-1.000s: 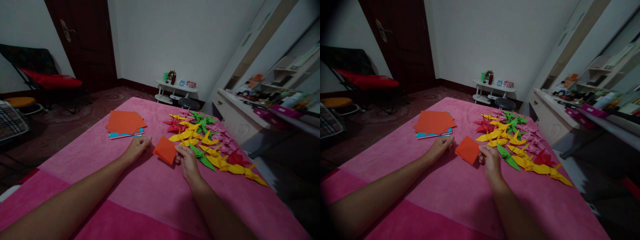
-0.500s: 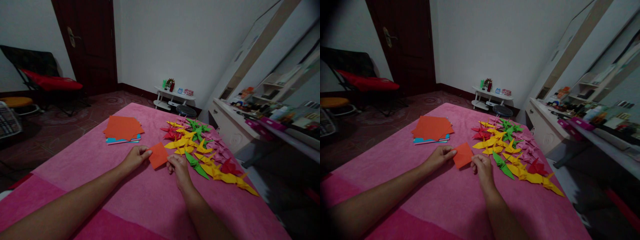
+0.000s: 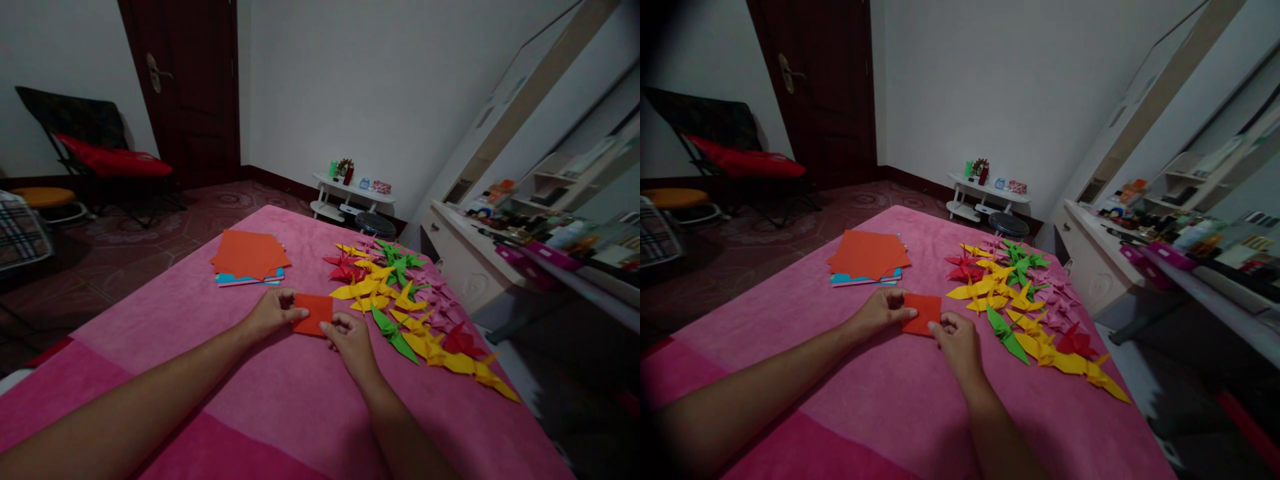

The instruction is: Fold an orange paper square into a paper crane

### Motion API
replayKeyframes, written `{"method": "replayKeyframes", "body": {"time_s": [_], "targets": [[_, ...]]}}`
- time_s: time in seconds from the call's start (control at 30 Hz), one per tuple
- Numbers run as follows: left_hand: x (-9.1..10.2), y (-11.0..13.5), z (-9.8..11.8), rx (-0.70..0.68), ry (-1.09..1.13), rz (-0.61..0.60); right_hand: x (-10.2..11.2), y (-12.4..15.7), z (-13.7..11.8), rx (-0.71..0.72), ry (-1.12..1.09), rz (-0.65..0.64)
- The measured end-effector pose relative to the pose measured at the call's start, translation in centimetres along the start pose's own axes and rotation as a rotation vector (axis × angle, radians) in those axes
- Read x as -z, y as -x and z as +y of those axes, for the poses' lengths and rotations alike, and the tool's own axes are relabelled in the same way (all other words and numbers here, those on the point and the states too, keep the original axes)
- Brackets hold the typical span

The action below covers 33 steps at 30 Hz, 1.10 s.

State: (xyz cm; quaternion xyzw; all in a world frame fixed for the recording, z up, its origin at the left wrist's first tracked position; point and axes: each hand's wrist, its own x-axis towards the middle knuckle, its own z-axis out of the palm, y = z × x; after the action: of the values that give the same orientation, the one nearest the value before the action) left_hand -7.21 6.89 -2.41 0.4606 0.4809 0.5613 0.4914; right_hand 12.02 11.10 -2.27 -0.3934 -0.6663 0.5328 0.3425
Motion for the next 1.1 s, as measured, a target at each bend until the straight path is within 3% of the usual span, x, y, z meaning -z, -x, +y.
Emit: {"method": "replayKeyframes", "body": {"time_s": [0.23, 0.43, 0.77, 0.97, 1.1], "targets": [[-0.6, 0.4, 0.2, -0.026, 0.058, -0.058, -0.9, 0.1, -0.7, -0.058, -0.273, 0.087], [-1.2, 0.7, 0.0, -0.007, 0.057, -0.048, -1.6, 0.2, 0.2, -0.165, -0.346, -0.009], [-0.2, 0.7, 1.7, 0.163, -0.214, -0.183, 0.6, -0.5, -0.1, -0.04, -0.28, 0.061], [0.3, 0.2, -0.2, -0.025, -0.458, -0.048, 0.5, -0.5, 0.3, -0.049, -0.03, 0.077], [0.5, 0.4, -0.4, -0.174, -0.657, -0.041, 0.2, -0.3, 0.4, -0.044, 0.101, 0.074]]}}
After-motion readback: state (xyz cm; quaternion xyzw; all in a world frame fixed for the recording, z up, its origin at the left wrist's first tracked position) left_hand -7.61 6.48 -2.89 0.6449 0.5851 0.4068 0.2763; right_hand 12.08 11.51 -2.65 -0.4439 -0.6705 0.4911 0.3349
